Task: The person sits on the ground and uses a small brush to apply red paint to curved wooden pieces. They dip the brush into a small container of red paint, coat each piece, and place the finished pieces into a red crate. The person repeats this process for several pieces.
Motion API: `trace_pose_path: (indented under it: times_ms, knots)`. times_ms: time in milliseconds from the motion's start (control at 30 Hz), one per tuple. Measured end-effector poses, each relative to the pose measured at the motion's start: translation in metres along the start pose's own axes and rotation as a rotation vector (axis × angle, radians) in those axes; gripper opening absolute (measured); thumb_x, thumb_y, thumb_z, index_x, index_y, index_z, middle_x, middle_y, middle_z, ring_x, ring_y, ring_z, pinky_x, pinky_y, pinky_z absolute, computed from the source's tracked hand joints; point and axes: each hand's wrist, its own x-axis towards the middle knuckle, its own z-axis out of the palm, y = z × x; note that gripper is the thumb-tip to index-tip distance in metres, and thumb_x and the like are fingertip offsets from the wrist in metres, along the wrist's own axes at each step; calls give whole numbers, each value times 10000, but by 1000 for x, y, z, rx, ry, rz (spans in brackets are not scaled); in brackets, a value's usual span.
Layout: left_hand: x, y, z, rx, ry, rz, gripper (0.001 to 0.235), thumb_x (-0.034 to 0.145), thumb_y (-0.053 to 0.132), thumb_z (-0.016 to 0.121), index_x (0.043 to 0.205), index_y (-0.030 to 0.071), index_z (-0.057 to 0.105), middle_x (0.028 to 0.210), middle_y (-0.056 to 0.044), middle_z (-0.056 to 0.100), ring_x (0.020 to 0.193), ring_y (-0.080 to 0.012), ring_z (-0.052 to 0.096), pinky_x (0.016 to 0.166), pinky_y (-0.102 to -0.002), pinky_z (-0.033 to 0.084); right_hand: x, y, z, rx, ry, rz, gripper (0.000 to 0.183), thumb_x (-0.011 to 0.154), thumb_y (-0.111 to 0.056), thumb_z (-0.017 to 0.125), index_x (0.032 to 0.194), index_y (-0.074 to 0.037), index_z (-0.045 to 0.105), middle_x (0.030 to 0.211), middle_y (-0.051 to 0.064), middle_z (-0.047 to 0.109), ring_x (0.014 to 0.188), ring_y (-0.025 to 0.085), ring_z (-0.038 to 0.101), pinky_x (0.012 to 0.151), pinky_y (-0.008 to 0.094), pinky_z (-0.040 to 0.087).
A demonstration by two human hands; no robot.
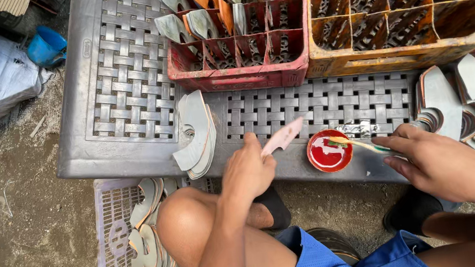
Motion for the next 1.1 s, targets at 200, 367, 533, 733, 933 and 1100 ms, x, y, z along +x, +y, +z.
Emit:
trace_pose_path:
  times_ms: [200, 367, 533, 733, 933, 1100]
  knots:
    - [-75, -22, 28, -839, 174, 175, 124, 1008, 115, 497, 1038, 46, 399, 846, -120, 703, 700, -182, 724, 628, -339, 584, -12, 11, -20, -84, 114, 117, 466, 925, -374, 629, 1363, -215, 617, 1101, 112, 651, 932, 385, 688, 816, 489, 556]
    - [-129, -7, 85, -1041, -71, -40, 128, 970, 61, 540, 1041, 46, 435, 778, -111, 639, 571, -163, 622, 506, -320, 516, -19, 37, -7, -141, 222, 151, 354, 964, -312, 598, 1284, -163, 631, 1075, 128, 667, 959, 384, 690, 828, 490, 558]
    - [-108, 16, 109, -654, 47, 402, 129, 1028, 79, 562, 1091, 33, 460, 764, -116, 638, 703, -187, 662, 581, -348, 497, -15, 28, 42, 164, 389, 184, 396, 991, -226, 580, 1365, -96, 608, 1030, 206, 683, 939, 391, 684, 827, 471, 545]
    - [-95, 15, 94, -783, -50, 142, 159, 983, 119, 567, 1085, 34, 479, 720, -114, 644, 562, -188, 670, 519, -352, 530, 3, -4, 105, 870, 434, 266, 590, 997, -312, 569, 1508, -38, 457, 1118, 146, 780, 1075, 226, 675, 957, 362, 503]
    - [-100, -6, 94, -909, -30, 90, 143, 1027, 113, 543, 1108, 28, 462, 753, -82, 617, 590, -110, 619, 552, -270, 528, 12, -15, 120, 788, 530, -27, 587, 1043, -275, 633, 1504, 47, 466, 1305, 187, 685, 1169, 204, 628, 978, 347, 473]
    - [-75, -3, 111, -1104, 13, 66, 168, 1006, 74, 533, 1134, 25, 438, 818, -83, 613, 577, -95, 593, 514, -245, 488, 32, -29, 117, 1147, 326, 266, 537, 959, -288, 613, 1452, -96, 516, 1120, 118, 679, 463, 90, 472, 416, 271, 404]
